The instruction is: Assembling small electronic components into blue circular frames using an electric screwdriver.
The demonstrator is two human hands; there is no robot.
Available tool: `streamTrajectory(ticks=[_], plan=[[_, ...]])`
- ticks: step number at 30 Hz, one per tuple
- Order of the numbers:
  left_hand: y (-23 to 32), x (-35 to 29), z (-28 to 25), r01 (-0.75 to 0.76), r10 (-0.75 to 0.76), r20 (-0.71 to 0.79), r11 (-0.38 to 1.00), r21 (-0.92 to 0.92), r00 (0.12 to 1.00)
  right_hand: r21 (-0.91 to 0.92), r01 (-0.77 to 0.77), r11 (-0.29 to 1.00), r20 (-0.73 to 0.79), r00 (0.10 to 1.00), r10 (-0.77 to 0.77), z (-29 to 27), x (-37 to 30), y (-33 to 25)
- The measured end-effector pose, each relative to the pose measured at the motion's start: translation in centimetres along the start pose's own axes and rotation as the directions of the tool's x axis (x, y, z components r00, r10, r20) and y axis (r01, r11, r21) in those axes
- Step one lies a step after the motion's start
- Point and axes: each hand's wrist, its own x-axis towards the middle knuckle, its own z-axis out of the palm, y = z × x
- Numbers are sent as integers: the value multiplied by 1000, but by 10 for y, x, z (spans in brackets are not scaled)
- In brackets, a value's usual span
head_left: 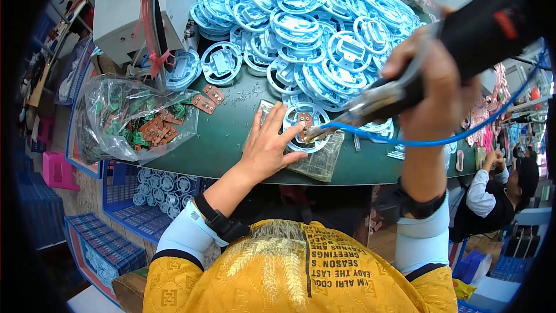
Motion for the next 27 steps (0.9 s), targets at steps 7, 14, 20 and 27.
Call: streamTrajectory(ticks=[7,14,20,27], plan=[[15,-27,-4,48,-47,31,998,-35,998,-163,44,986,-136,989,-67,-35,17,11],[3,-10,-32,38,-20,227,997,-74,974,-486,41,873,-130,984,-119,-85,-6,9],[-17,26,-24,-87,98,183,994,-67,978,-415,-344,843,-395,902,174,-167,-78,42],[3,-18,-20,45,-49,77,998,44,996,-965,12,262,23,999,38,-191,-74,109]])
